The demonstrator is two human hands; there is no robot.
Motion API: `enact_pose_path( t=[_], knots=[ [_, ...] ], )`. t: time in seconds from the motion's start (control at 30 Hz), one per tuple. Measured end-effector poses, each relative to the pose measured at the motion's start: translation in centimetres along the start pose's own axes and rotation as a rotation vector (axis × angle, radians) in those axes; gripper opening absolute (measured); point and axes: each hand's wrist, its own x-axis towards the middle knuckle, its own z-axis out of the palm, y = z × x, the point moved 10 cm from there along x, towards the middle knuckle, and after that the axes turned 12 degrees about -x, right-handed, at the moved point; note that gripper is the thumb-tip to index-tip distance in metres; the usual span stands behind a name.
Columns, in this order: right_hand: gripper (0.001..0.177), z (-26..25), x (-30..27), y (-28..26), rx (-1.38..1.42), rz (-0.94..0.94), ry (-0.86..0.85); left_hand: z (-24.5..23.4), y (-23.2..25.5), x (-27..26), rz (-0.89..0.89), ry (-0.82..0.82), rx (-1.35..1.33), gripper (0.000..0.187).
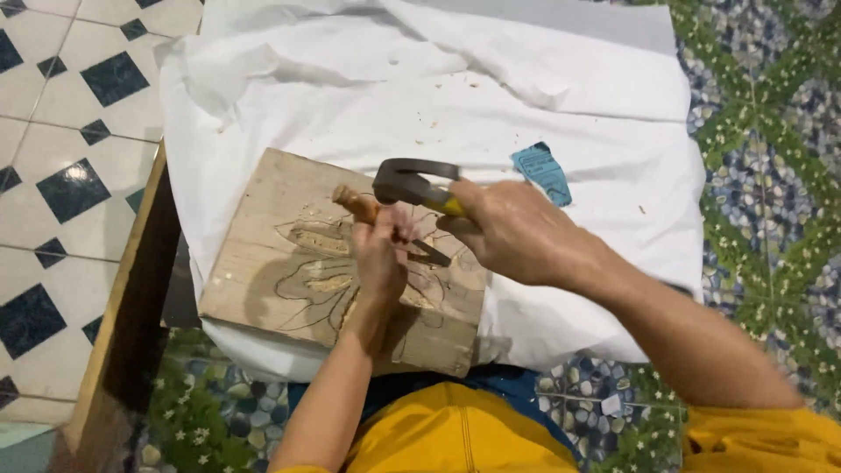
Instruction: Carving a floral design into a wooden block using a hammer and chisel, and smoothing the surface with sandpaper.
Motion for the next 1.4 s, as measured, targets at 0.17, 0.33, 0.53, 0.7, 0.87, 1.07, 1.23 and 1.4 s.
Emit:
enact_pose_path(
  t=[0.17,0.33,0.53,0.7,0.87,1.07,1.23,1.4],
  knots=[
    [0.027,-2.3,-2.1,0.6,0.226,0.023,0.19,0.2,0.3,-0.5,-0.057,0.071,-0.147,0.02],
    [0.029,-2.2,-3.0,2.2,0.331,-0.009,0.305,1.0,-0.2,-0.1,0.013,0.016,-0.083,0.021],
    [0.036,-1.4,-4.7,3.5,0.369,-0.063,0.425,1.8,-0.9,-1.4,0.057,-0.067,0.114,0.022],
    [0.037,-0.6,-6.9,5.8,0.367,0.015,0.53,4.2,3.6,-4.1,0.384,-0.162,0.333,0.011],
    [0.018,1.1,-7.7,6.8,0.432,0.02,0.553,3.5,-0.4,-3.3,0.271,-0.16,0.285,0.008],
    [0.021,4.2,-8.1,9.0,0.479,0.048,0.565,3.7,0.0,-3.5,0.265,-0.202,0.371,0.011],
    [0.03,4.4,-9.6,10.2,0.532,0.125,0.57,6.2,4.2,-5.0,0.483,-0.303,0.531,0.004],
    [0.036,5.3,-9.3,10.1,0.544,0.113,0.579,8.3,0.4,-5.6,0.289,-0.333,0.374,0.005]
  ],
)
